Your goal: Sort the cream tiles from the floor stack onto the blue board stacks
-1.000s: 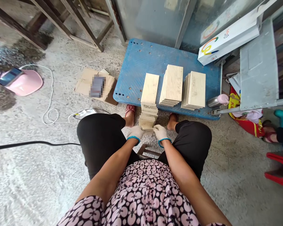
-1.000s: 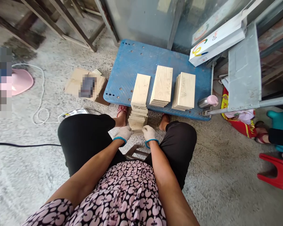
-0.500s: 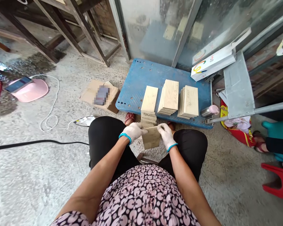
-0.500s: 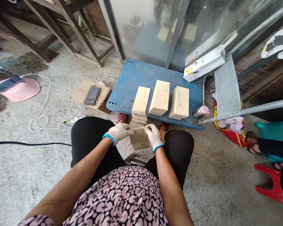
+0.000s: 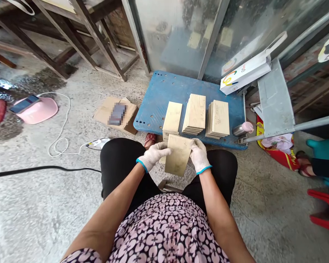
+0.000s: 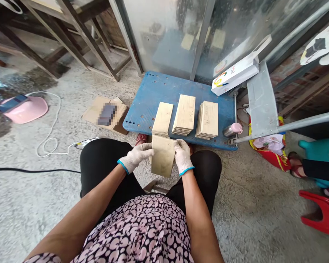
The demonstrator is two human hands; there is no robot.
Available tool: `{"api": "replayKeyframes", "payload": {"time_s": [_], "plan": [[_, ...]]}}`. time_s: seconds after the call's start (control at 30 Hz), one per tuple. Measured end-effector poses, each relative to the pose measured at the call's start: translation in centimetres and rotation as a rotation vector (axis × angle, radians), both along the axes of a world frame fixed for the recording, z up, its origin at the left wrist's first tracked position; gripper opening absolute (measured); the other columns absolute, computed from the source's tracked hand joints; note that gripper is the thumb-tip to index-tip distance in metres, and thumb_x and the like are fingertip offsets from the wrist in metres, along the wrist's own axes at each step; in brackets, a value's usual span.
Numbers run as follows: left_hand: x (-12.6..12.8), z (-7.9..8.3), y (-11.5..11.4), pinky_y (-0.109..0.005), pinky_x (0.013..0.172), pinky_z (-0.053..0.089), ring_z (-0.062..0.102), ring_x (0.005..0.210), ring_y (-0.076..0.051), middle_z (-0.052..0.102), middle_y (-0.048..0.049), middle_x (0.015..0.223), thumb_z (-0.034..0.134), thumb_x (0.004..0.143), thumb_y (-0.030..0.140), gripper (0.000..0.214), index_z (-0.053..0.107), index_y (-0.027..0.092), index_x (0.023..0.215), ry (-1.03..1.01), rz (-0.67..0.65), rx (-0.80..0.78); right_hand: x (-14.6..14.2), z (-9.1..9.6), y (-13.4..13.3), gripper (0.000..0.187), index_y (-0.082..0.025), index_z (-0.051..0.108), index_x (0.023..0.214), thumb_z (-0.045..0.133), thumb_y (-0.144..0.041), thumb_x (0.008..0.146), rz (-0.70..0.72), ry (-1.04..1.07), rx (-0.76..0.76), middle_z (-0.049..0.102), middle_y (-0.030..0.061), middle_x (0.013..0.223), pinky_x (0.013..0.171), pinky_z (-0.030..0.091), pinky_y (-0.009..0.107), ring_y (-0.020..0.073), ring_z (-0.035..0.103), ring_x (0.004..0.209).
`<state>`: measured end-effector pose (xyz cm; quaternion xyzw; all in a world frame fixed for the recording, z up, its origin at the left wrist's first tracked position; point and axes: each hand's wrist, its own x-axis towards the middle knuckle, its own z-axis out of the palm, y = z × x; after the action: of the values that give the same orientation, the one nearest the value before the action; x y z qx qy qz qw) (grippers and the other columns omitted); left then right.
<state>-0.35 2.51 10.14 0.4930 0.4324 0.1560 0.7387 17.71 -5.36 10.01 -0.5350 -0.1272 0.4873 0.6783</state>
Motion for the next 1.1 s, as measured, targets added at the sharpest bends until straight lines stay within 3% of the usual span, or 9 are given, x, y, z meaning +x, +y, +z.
{"api": "replayKeyframes", "payload": {"time_s": [0.23, 0.33, 0.4, 0.5, 0.57, 0.63, 0.93, 1.03, 1.1], "plan": [[1.5, -1.5, -1.6, -0.034, 0.086, 0.052, 0.064, 0.101, -0.032, 0.073, -0.0107, 0.093, 0.086, 0.049, 0.056, 0.060, 0.074, 0.016, 0.092, 0.000, 0.023, -0.062, 1.9, 2.1, 1.5, 0.026, -0.021, 0.055, 0.069, 0.074, -0.038, 0.066, -0.083, -0.083, 0.008, 0.056, -0.0048, 0.064, 0.059, 0.045, 0.022, 0.0095, 0.051, 0.059], [1.9, -1.6, -1.7, -0.031, 0.080, 0.052, 0.065, 0.093, -0.026, 0.071, -0.0099, 0.088, 0.079, 0.059, 0.062, 0.055, 0.070, 0.016, 0.088, -0.030, 0.070, -0.101, 2.4, 2.4, 2.7, 0.026, -0.021, 0.056, 0.071, 0.074, -0.038, 0.065, -0.082, -0.045, 0.011, 0.059, -0.0042, 0.065, 0.059, 0.046, 0.023, 0.0108, 0.054, 0.060], [2.1, -1.5, -1.7, -0.026, 0.067, 0.050, 0.064, 0.078, -0.020, 0.066, -0.0062, 0.075, 0.071, 0.067, 0.063, 0.049, 0.065, 0.017, 0.082, 0.019, 0.118, -0.104, 2.6, 2.5, 3.7, 0.025, -0.021, 0.057, 0.072, 0.074, -0.038, 0.065, -0.080, -0.048, -0.011, 0.061, -0.0034, 0.065, 0.060, 0.048, 0.025, 0.0122, 0.057, 0.062], [2.2, -1.3, -1.5, -0.021, 0.045, 0.034, 0.045, 0.049, -0.011, 0.049, 0.0013, 0.056, 0.062, 0.075, 0.061, 0.043, 0.057, 0.018, 0.078, 0.136, 0.172, -0.091, 2.6, 2.6, 5.4, 0.025, -0.021, 0.058, 0.072, 0.074, -0.039, 0.065, -0.063, -0.067, -0.057, 0.064, -0.0021, 0.067, 0.063, 0.051, 0.028, 0.0142, 0.060, 0.064], [2.3, -1.2, -1.5, -0.021, 0.041, 0.024, 0.031, 0.041, -0.008, 0.041, 0.0046, 0.052, 0.059, 0.080, 0.058, 0.039, 0.055, 0.019, 0.080, 0.164, 0.227, -0.105, 2.6, 2.6, 6.5, 0.026, -0.021, 0.059, 0.074, 0.075, -0.039, 0.065, -0.036, -0.061, -0.085, 0.066, -0.0016, 0.069, 0.065, 0.053, 0.029, 0.0155, 0.062, 0.066], [2.5, -1.1, -1.4, -0.021, 0.040, 0.023, 0.028, 0.038, -0.008, 0.038, 0.0059, 0.049, 0.057, 0.084, 0.054, 0.036, 0.056, 0.018, 0.085, 0.182, 0.284, -0.128, 2.6, 2.5, 7.6, 0.029, -0.021, 0.059, 0.077, 0.077, -0.040, 0.065, 0.007, -0.047, -0.110, 0.066, -0.0021, 0.069, 0.064, 0.053, 0.029, 0.0158, 0.064, 0.066], [2.4, -2.2, -0.8, -0.022, 0.041, 0.032, 0.043, 0.042, -0.011, 0.049, 0.0030, 0.052, 0.047, 0.094, 0.047, 0.035, 0.064, 0.017, 0.102, 0.374, 0.464, -0.178, 1.0, 0.9, 11.2, 0.032, -0.020, 0.058, 0.079, 0.077, -0.045, 0.071, 0.209, 0.021, -0.211, 0.064, -0.0010, 0.062, 0.063, 0.055, 0.029, 0.0180, 0.067, 0.068], [1.7, -2.9, -0.7, -0.023, 0.056, 0.047, 0.062, 0.065, -0.016, 0.067, -0.0022, 0.076, 0.045, 0.093, 0.046, 0.036, 0.065, 0.018, 0.104, 0.487, 0.510, -0.107, 0.9, 0.6, 11.7, 0.028, -0.020, 0.058, 0.081, 0.073, -0.043, 0.076, 0.271, 0.042, -0.284, 0.064, -0.0007, 0.062, 0.063, 0.055, 0.031, 0.0178, 0.066, 0.066], [1.0, -3.1, -0.5, -0.024, 0.064, 0.052, 0.066, 0.078, -0.019, 0.070, -0.0043, 0.087, 0.045, 0.093, 0.047, 0.039, 0.066, 0.018, 0.110, 0.586, 0.532, -0.058, 1.3, 0.8, 12.3, 0.023, -0.020, 0.057, 0.079, 0.073, -0.037, 0.077, 0.256, 0.027, -0.336, 0.061, -0.0029, 0.059, 0.061, 0.054, 0.029, 0.0147, 0.062, 0.059]]}}
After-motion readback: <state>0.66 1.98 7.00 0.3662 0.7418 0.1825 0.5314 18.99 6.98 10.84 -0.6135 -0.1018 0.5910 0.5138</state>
